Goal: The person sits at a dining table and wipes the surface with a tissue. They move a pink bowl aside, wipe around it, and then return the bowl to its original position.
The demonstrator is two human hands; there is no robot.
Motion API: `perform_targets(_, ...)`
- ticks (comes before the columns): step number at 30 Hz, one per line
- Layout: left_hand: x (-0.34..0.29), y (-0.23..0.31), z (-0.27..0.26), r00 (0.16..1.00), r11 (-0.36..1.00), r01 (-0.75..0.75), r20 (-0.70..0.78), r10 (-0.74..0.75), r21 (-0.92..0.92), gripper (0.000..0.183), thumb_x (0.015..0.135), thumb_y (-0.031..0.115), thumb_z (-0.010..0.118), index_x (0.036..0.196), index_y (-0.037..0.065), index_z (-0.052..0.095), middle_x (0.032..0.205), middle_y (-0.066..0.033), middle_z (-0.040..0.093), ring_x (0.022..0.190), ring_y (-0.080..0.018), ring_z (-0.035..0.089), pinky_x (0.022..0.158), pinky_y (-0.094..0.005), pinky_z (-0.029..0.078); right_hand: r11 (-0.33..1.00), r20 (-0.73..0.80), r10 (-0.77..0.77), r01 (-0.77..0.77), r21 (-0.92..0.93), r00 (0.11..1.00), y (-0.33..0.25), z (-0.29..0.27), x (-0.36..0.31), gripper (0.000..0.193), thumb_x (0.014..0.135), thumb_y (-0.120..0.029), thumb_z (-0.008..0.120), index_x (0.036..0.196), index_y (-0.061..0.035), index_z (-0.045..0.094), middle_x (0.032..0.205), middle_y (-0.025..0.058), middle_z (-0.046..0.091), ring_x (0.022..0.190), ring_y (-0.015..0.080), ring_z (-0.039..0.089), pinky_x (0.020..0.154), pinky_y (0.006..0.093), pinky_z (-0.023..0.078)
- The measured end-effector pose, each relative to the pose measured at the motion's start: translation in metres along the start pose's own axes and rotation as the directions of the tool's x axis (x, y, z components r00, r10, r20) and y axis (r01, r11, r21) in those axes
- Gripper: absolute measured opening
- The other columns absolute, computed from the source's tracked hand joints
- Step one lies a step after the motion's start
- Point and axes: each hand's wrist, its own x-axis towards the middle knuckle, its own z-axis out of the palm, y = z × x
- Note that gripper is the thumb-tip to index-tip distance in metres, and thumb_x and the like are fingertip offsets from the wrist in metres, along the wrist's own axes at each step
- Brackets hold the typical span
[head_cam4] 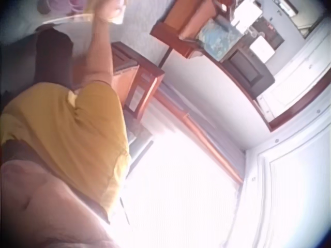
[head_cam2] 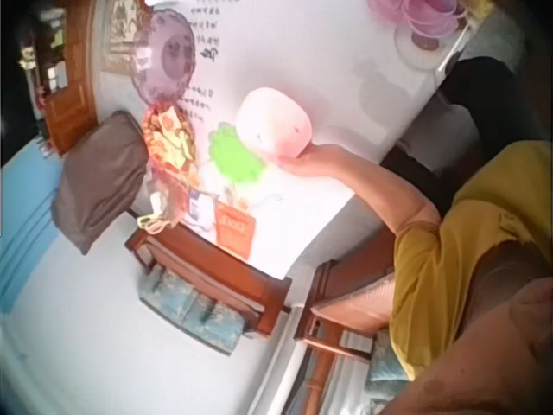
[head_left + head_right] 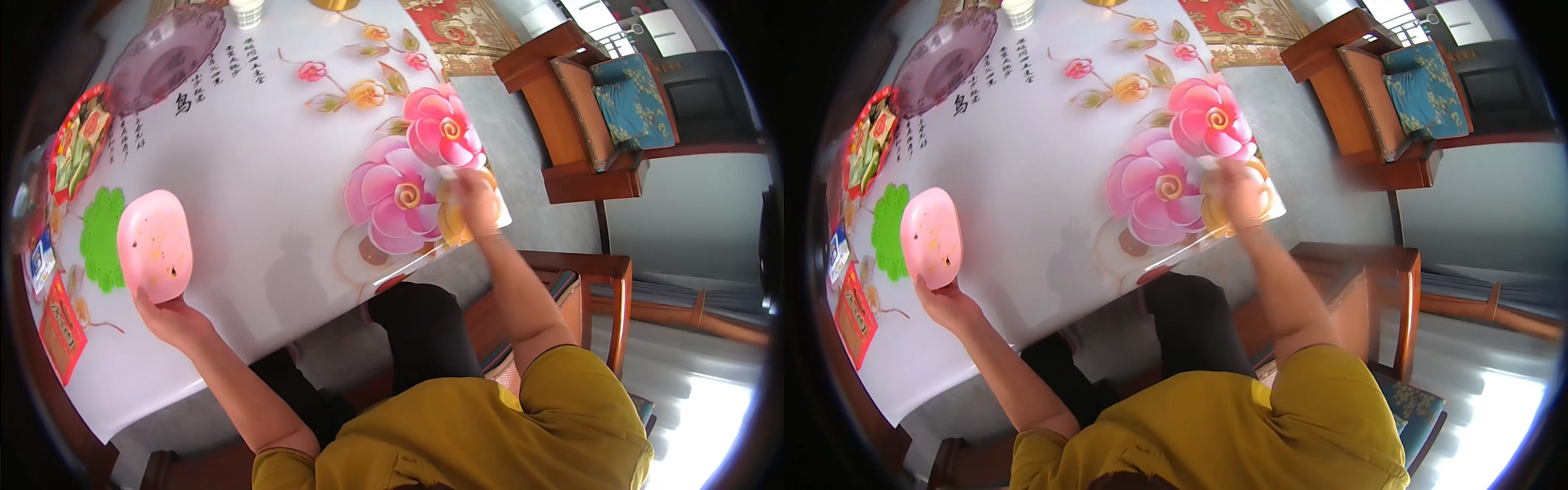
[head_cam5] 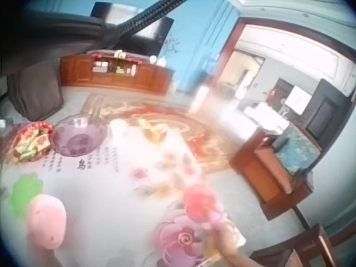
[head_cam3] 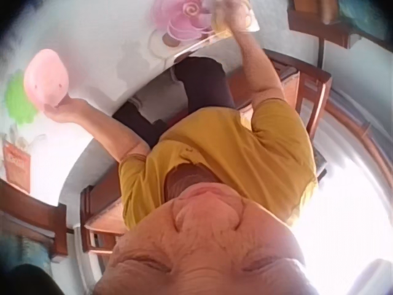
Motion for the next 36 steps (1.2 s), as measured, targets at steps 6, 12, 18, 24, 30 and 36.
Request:
perform_targets(6, 0.002, 0.003, -0.002, 1.0, 1.0, 0.002, -0.006, -0.001, 0.016, 0.045, 0.094, 0.027, 0.042, 0.125, -0.006, 0.046, 0.124, -0.0166, 0.051, 0.112, -0.0285, 0.053, 0.089, -0.038, 0.048, 0.932, -0.224, 0.019, -0.098, -0.349, 0.974, 0.011, 0.0, -0.037, 0.016, 0.087, -0.023, 0.058, 0.093, -0.0082, 0.058, 0.09, 0.0111, 0.063, 0.078, 0.0309, 0.062, 0.067, 0.0421, 0.05)
perform_targets(12, -0.003, 0.004, 0.004, 1.0, 1.0, 0.014, 0.008, -0.014, -0.002, 0.043, 0.094, 0.026, 0.041, 0.122, -0.006, 0.047, 0.122, -0.0165, 0.053, 0.11, -0.0267, 0.055, 0.087, -0.0365, 0.048, 0.979, 0.011, -0.16, 0.161, -0.122, 0.987, -0.116, 0.074, -0.077, 0.011, 0.085, -0.017, 0.06, 0.088, -0.0072, 0.056, 0.085, 0.0124, 0.061, 0.078, 0.0318, 0.061, 0.066, 0.0418, 0.049)
perform_targets(18, 0.002, 0.006, -0.005, 1.0, 1.0, 0.026, -0.008, -0.026, -0.008, 0.046, 0.093, 0.027, 0.042, 0.125, -0.006, 0.046, 0.122, -0.0166, 0.052, 0.109, -0.0272, 0.055, 0.086, -0.0368, 0.049, 0.997, 0.076, -0.072, 0.071, 0.016, 0.995, -0.106, 0.047, -0.063, 0.014, 0.085, -0.016, 0.062, 0.091, -0.0032, 0.06, 0.083, 0.0147, 0.062, 0.074, 0.0305, 0.061, 0.066, 0.0391, 0.048)
perform_targets(24, 0.005, 0.01, -0.009, 0.999, 0.999, 0.034, -0.031, -0.035, -0.032, 0.044, 0.094, 0.026, 0.042, 0.123, -0.006, 0.046, 0.121, -0.016, 0.052, 0.108, -0.0262, 0.055, 0.085, -0.0365, 0.048, 0.968, -0.047, -0.07, 0.057, -0.243, 0.996, -0.06, 0.036, -0.097, 0.01, 0.082, -0.012, 0.063, 0.084, -0.0057, 0.055, 0.077, 0.0125, 0.06, 0.071, 0.0318, 0.061, 0.063, 0.0406, 0.049)
perform_targets(30, 0.003, 0.01, -0.009, 0.999, 0.999, 0.043, -0.012, -0.043, -0.029, 0.043, 0.094, 0.025, 0.041, 0.123, -0.006, 0.046, 0.121, -0.0159, 0.053, 0.108, -0.0258, 0.055, 0.084, -0.0357, 0.048, 0.992, 0.07, -0.114, 0.11, 0.066, 0.991, -0.145, 0.09, -0.109, 0.013, 0.082, -0.014, 0.065, 0.085, -0.0039, 0.057, 0.072, 0.013, 0.06, 0.066, 0.0275, 0.061, 0.061, 0.0376, 0.048)
perform_targets(36, 0.007, 0.011, -0.012, 0.999, 0.999, 0.033, -0.031, -0.034, -0.024, 0.041, 0.095, 0.025, 0.04, 0.12, -0.006, 0.048, 0.119, -0.0157, 0.055, 0.106, -0.0246, 0.057, 0.084, -0.0353, 0.049, 0.995, 0.044, -0.015, 0.011, 0.102, 0.999, -0.116, 0.066, -0.065, 0.025, 0.089, -0.024, 0.06, 0.081, -0.0003, 0.061, 0.069, 0.0141, 0.061, 0.063, 0.0281, 0.061, 0.061, 0.0378, 0.048)
